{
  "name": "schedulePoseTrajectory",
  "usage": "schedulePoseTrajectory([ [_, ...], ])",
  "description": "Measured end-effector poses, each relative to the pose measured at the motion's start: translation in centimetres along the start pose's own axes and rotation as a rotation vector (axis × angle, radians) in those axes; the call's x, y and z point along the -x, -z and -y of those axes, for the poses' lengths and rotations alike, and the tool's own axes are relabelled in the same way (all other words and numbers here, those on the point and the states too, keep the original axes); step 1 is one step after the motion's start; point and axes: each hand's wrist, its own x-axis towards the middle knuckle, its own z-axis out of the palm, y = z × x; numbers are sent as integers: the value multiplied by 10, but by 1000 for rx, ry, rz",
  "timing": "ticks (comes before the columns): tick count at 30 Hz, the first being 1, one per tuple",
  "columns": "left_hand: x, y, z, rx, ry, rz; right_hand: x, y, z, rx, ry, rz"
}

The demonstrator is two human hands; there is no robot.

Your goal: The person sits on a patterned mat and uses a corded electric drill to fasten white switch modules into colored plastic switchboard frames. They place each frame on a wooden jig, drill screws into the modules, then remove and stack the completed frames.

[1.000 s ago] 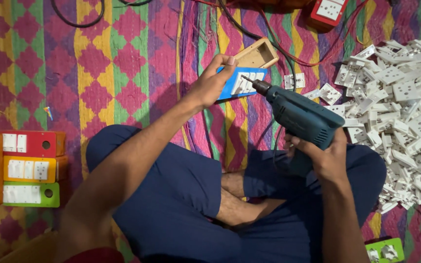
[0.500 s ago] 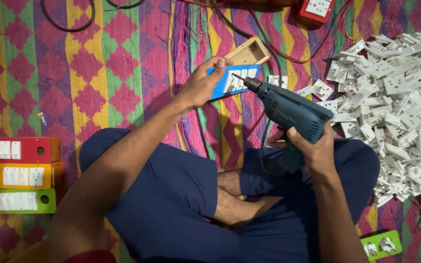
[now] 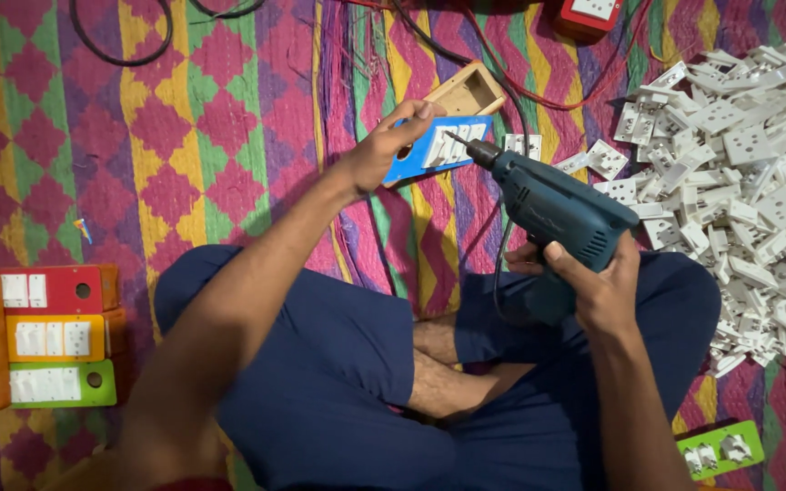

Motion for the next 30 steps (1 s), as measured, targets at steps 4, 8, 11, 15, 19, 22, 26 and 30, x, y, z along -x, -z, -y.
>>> schedulePoseTrajectory([
  [4, 1, 1, -1, -103, 54, -23, 5, -3, 1, 23, -22, -50],
  [8, 1, 5, -7, -282, 161, -175, 11, -4, -3, 66, -50, -23],
  [11, 4, 4, -12, -352, 269, -222, 11, -5, -13, 92, -69, 7],
  [15, 10, 2, -20, -328, 305, -260, 10, -6, -20, 91, -59, 50],
  [19, 11, -2, -22, -287, 272, -233, 11, -6, -23, 60, -43, 47],
  [22, 10, -3, -18, -262, 261, -230, 12, -6, -24, 82, -40, 46],
  [26, 12, -3, -12, -238, 269, -227, 13, -6, -28, 94, -51, 45],
  [30, 13, -4, -6, -130, 215, -234, 15, -12, -35, 90, -55, 10],
])
